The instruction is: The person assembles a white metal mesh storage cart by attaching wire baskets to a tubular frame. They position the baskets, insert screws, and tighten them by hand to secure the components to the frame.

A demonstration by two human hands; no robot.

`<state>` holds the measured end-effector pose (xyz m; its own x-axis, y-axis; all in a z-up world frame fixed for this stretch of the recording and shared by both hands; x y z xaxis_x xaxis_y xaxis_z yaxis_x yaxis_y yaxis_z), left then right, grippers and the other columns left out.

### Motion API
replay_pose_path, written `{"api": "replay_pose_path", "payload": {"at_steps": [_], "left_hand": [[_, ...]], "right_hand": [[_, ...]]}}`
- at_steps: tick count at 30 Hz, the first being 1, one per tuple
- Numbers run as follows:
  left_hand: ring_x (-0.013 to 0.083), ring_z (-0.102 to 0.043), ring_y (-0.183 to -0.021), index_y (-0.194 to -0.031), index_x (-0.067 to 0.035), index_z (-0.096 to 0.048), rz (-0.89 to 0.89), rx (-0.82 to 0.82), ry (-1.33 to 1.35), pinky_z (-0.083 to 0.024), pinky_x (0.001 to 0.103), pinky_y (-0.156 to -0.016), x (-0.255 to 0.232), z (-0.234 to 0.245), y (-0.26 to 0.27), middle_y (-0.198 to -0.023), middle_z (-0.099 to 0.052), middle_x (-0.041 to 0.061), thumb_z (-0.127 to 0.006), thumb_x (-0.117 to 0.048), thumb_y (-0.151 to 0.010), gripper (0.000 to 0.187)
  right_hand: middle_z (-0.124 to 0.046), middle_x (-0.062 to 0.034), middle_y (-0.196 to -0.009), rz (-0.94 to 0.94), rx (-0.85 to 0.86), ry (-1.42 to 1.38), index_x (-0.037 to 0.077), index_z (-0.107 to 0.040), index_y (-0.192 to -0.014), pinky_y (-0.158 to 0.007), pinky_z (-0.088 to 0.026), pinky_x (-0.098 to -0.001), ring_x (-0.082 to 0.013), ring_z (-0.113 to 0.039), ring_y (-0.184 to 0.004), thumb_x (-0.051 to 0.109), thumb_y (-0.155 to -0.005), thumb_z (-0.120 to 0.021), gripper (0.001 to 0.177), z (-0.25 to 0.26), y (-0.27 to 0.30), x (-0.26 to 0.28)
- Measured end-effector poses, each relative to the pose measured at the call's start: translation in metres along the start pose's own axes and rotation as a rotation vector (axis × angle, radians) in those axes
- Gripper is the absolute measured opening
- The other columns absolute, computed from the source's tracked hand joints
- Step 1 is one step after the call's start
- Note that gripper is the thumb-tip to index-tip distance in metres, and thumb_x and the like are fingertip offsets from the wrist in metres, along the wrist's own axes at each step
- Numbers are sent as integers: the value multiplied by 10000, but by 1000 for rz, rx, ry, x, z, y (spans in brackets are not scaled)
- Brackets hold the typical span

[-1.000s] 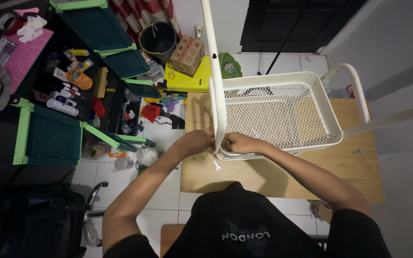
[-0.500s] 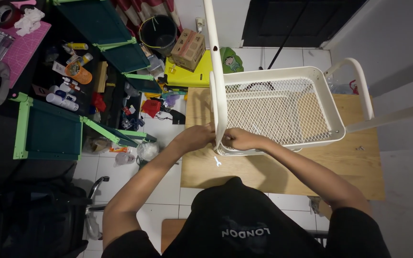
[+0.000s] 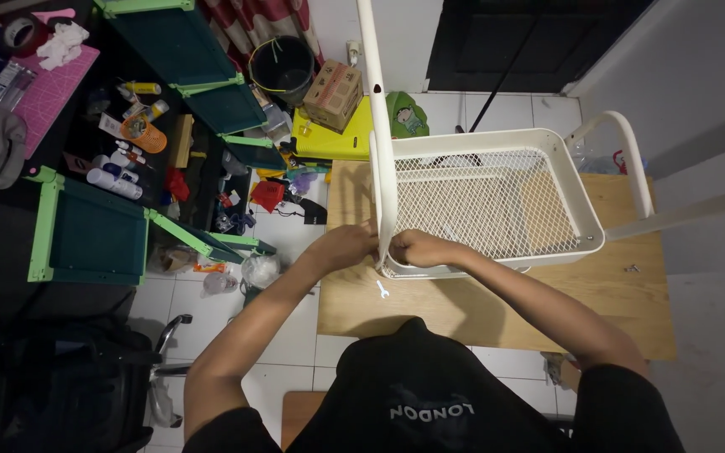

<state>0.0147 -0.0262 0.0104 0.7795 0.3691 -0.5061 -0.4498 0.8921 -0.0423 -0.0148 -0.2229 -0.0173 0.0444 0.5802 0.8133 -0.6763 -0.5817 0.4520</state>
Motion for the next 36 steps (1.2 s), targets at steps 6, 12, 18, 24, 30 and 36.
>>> {"api": "replay_pose_path", "payload": {"at_steps": [6,12,18,24,30,36], "left_hand": [[301,-709,-895,-994,-129,-711,19,4,35,-565,437,-769,-3,-1,-1,-1052,-707,92,-639,-144,-892,126],[311,-707,-896,-1026,-122,-711,25,15,-22,-564,446,-783,-1,-5,1,-1025,-700,106,-643,-182,-918,141],[309,-709,-895,-986,-126,-717,9,-22,-45,-566,444,-769,3,-8,1,-1052,-672,121,-638,-157,-899,122],[307,-707,-860,-982,-113,-718,0,-53,-8,-566,437,-751,3,-9,2,-1038,-691,133,-650,-143,-898,112],[294,-714,-888,-974,-123,-739,37,10,40,-565,426,-776,-1,-4,-1,-1026,-710,93,-648,-139,-901,118],[312,-700,-926,-1022,-107,-715,0,-11,31,-554,434,-810,-1,-4,1,-1067,-678,127,-656,-140,-897,142]], "right_hand": [[-749,-111,-1057,13,37,-64,53,-695,-1215,-919,-519,-323,-199,-685,-976,184,-968,-519,330,1,-1,4],[-744,-84,-958,130,-25,-46,15,-714,-1143,-826,-536,-316,-173,-686,-885,161,-925,-553,308,4,1,4],[-701,-110,-809,-109,39,-133,-30,-772,-1067,-701,-514,-366,-201,-615,-711,134,-919,-597,282,0,-11,-12],[-741,0,-903,131,-31,-119,13,-725,-1114,-766,-521,-270,-92,-673,-814,125,-903,-599,270,4,-3,-4],[-622,-34,-687,-137,71,-284,-7,-751,-1010,-530,-403,-304,-131,-513,-568,27,-833,-585,245,-2,-29,-54],[-609,-62,-747,-141,120,-252,-52,-684,-1001,-558,-389,-352,-177,-498,-615,120,-962,-602,194,2,-32,-57]]}}
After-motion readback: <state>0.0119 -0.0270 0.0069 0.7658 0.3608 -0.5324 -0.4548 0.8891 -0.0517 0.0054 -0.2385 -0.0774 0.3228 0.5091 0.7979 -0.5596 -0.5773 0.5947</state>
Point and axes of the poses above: each hand's wrist, its own y-axis away from the middle knuckle, its own z-axis out of the back of the hand, x = y × z, the point moved 3 cm from there along -y, towards the middle knuckle
